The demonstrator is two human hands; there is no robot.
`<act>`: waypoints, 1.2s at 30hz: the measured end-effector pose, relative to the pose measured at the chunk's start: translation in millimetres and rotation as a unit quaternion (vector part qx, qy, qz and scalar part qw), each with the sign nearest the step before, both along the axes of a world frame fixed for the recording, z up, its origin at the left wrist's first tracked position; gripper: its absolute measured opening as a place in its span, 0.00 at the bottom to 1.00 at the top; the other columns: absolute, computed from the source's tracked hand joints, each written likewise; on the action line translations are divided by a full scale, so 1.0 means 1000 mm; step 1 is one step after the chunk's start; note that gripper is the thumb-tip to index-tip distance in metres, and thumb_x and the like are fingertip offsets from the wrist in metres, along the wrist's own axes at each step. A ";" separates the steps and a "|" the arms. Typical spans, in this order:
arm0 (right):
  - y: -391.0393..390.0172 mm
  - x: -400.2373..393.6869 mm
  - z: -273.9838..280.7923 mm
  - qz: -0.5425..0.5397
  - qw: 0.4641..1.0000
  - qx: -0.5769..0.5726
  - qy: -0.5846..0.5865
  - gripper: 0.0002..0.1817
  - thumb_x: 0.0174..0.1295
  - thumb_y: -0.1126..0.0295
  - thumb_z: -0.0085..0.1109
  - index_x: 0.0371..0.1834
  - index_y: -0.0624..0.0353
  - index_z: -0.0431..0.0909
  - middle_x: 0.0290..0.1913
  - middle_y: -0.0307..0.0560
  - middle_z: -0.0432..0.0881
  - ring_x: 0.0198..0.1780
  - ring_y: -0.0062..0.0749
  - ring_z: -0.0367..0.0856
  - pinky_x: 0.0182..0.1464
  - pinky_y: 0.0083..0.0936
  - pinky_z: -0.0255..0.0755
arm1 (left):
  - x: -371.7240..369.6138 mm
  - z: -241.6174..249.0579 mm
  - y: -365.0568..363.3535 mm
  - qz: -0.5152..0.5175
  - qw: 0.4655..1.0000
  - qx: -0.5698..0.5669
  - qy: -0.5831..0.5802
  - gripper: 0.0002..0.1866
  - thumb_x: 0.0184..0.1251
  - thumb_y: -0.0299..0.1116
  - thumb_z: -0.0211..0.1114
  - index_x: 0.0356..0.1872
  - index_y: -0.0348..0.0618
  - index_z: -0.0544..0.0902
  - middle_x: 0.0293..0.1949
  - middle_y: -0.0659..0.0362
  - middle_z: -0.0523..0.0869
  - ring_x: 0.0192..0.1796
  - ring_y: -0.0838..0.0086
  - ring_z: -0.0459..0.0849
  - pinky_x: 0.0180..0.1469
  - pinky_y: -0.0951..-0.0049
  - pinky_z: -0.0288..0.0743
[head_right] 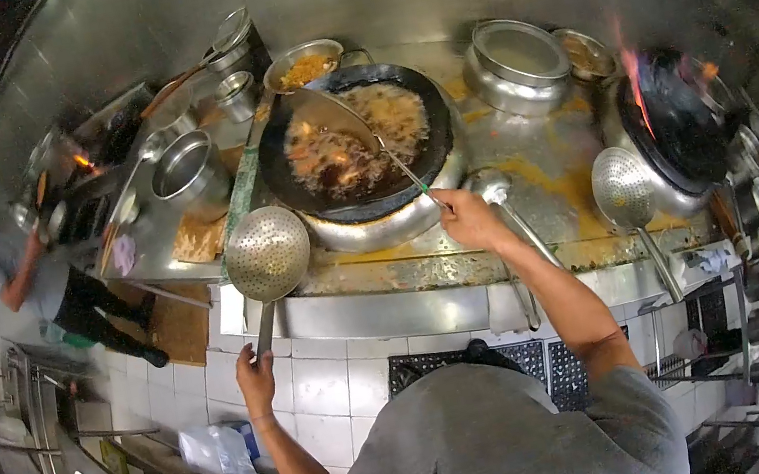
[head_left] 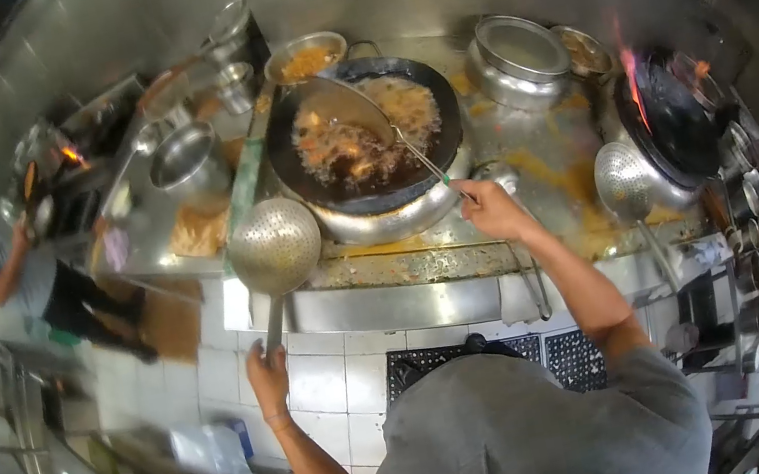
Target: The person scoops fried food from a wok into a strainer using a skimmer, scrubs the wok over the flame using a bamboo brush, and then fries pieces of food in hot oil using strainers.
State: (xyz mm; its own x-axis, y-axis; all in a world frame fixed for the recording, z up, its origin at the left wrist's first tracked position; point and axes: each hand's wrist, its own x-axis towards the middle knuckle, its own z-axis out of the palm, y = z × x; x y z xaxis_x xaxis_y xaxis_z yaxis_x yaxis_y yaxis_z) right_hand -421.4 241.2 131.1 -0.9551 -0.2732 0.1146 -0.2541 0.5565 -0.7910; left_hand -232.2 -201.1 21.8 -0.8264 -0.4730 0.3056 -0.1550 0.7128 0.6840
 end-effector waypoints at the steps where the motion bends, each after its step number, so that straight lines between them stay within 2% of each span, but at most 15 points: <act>1: -0.005 0.000 0.004 0.006 1.000 0.001 0.001 0.23 0.55 0.78 0.50 0.58 0.58 0.75 0.22 0.48 0.75 0.21 0.27 0.70 0.26 0.26 0.66 | 0.000 -0.003 0.001 -0.020 0.998 0.017 -0.049 0.17 0.61 0.28 0.64 0.50 0.32 0.77 0.39 0.47 0.82 0.39 0.59 0.81 0.42 0.66 0.75; 2: -0.013 0.001 0.008 -0.023 0.996 -0.056 -0.071 0.23 0.58 0.78 0.49 0.60 0.60 0.73 0.23 0.46 0.75 0.19 0.25 0.69 0.23 0.25 0.64 | 0.000 -0.006 0.001 -0.041 0.994 0.035 -0.098 0.18 0.61 0.29 0.65 0.51 0.31 0.76 0.37 0.48 0.83 0.36 0.61 0.82 0.40 0.68 0.76; 4: -0.026 0.002 0.019 -0.048 0.982 -0.110 -0.144 0.24 0.60 0.79 0.48 0.62 0.61 0.71 0.25 0.44 0.76 0.17 0.23 0.67 0.20 0.23 0.61 | 0.002 -0.010 0.015 -0.058 0.963 0.246 -0.096 0.17 0.63 0.31 0.64 0.49 0.31 0.76 0.30 0.55 0.82 0.32 0.77 0.79 0.31 0.77 0.74; 6: -0.033 -0.004 0.027 -0.045 0.922 -0.267 -0.275 0.26 0.63 0.79 0.45 0.67 0.64 0.62 0.27 0.40 0.75 0.15 0.18 0.63 0.14 0.21 0.55 | -0.004 -0.019 0.029 -0.034 0.896 0.426 -0.116 0.15 0.62 0.29 0.61 0.48 0.31 0.75 0.29 0.57 0.81 0.29 0.78 0.78 0.29 0.76 0.74; 7: -0.036 -0.008 0.028 -0.027 0.910 -0.278 -0.307 0.29 0.63 0.79 0.45 0.70 0.64 0.55 0.27 0.40 0.73 0.14 0.16 0.61 0.11 0.20 0.51 | -0.008 0.005 0.045 -0.022 0.846 0.503 -0.173 0.13 0.62 0.29 0.57 0.45 0.32 0.75 0.31 0.57 0.80 0.27 0.76 0.76 0.28 0.75 0.75; 8: -0.036 -0.011 0.028 -0.018 0.912 -0.273 -0.307 0.29 0.63 0.79 0.45 0.70 0.64 0.55 0.27 0.40 0.73 0.14 0.16 0.61 0.11 0.20 0.51 | -0.012 -0.003 0.048 -0.016 0.846 0.507 -0.165 0.13 0.62 0.29 0.57 0.45 0.32 0.75 0.31 0.57 0.80 0.27 0.76 0.76 0.28 0.75 0.75; 11: -0.029 -0.015 0.028 -0.018 0.865 -0.357 -0.353 0.29 0.63 0.79 0.45 0.70 0.62 0.55 0.28 0.40 0.73 0.13 0.14 0.58 0.11 0.17 0.51 | -0.022 -0.024 0.057 -0.059 0.615 0.773 -0.144 0.10 0.60 0.31 0.56 0.39 0.37 0.74 0.30 0.61 0.77 0.26 0.75 0.74 0.26 0.74 0.73; 12: -0.024 -0.013 0.029 -0.008 0.867 -0.351 -0.354 0.29 0.63 0.79 0.45 0.70 0.62 0.55 0.28 0.40 0.73 0.13 0.14 0.58 0.11 0.17 0.51 | -0.021 -0.021 0.062 -0.055 0.615 0.775 -0.133 0.10 0.60 0.31 0.56 0.39 0.37 0.74 0.30 0.61 0.77 0.26 0.75 0.74 0.26 0.74 0.73; 14: -0.012 -0.007 0.030 0.019 0.871 -0.354 -0.341 0.28 0.64 0.79 0.44 0.69 0.63 0.57 0.28 0.39 0.73 0.13 0.13 0.58 0.11 0.16 0.51 | -0.017 -0.013 0.068 -0.118 0.489 0.859 -0.093 0.10 0.60 0.31 0.56 0.40 0.38 0.73 0.26 0.63 0.73 0.24 0.77 0.71 0.23 0.76 0.69; 15: -0.007 0.001 0.034 0.028 0.873 -0.348 -0.341 0.28 0.64 0.79 0.44 0.69 0.63 0.57 0.28 0.39 0.73 0.13 0.13 0.58 0.11 0.16 0.51 | -0.014 -0.014 0.067 -0.122 0.472 0.870 -0.077 0.13 0.59 0.30 0.55 0.45 0.38 0.72 0.25 0.63 0.73 0.22 0.79 0.69 0.20 0.79 0.68; 18: -0.002 0.006 0.046 0.042 0.924 -0.222 -0.309 0.27 0.64 0.78 0.44 0.69 0.63 0.60 0.29 0.38 0.73 0.12 0.14 0.59 0.11 0.17 0.52 | -0.004 -0.007 0.062 -0.098 0.470 0.874 -0.073 0.12 0.59 0.29 0.55 0.44 0.38 0.72 0.24 0.64 0.72 0.21 0.80 0.68 0.18 0.80 0.65; 21: -0.014 -0.010 0.041 0.055 0.954 -0.139 -0.260 0.27 0.66 0.76 0.42 0.70 0.65 0.57 0.29 0.38 0.74 0.10 0.16 0.60 0.10 0.19 0.53 | -0.005 0.002 0.068 -0.082 0.517 0.847 -0.086 0.10 0.59 0.28 0.54 0.42 0.39 0.71 0.23 0.64 0.71 0.20 0.80 0.67 0.17 0.81 0.64; 26: -0.036 -0.032 0.040 0.072 0.925 -0.221 -0.300 0.28 0.67 0.78 0.41 0.72 0.64 0.53 0.29 0.40 0.74 0.11 0.16 0.59 0.10 0.19 0.53 | -0.003 0.015 0.083 -0.072 0.545 0.832 -0.076 0.08 0.58 0.27 0.53 0.40 0.41 0.70 0.23 0.64 0.70 0.19 0.80 0.67 0.17 0.80 0.65; 28: -0.037 -0.024 0.048 0.045 0.908 -0.249 -0.334 0.28 0.67 0.78 0.42 0.72 0.63 0.53 0.28 0.40 0.74 0.11 0.16 0.58 0.10 0.18 0.53 | 0.005 0.031 0.091 -0.076 0.586 0.805 -0.058 0.05 0.57 0.27 0.51 0.34 0.43 0.68 0.22 0.62 0.69 0.19 0.78 0.67 0.17 0.78 0.64; 36: -0.030 -0.018 0.024 0.071 0.872 -0.328 -0.357 0.29 0.64 0.76 0.46 0.69 0.63 0.56 0.30 0.40 0.74 0.13 0.14 0.59 0.09 0.15 0.51 | 0.009 0.082 0.119 -0.062 0.657 0.750 -0.042 0.09 0.55 0.22 0.51 0.37 0.43 0.66 0.23 0.59 0.70 0.16 0.76 0.68 0.14 0.76 0.65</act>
State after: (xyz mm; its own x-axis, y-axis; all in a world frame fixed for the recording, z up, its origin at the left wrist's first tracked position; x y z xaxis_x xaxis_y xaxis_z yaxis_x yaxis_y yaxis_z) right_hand -439.1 211.7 155.0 -0.8091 -0.4937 -0.3189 0.4032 -0.0714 -0.9123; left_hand -223.2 -82.2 103.4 -0.8713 -0.1171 -0.4765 -0.2418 -0.7425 0.6247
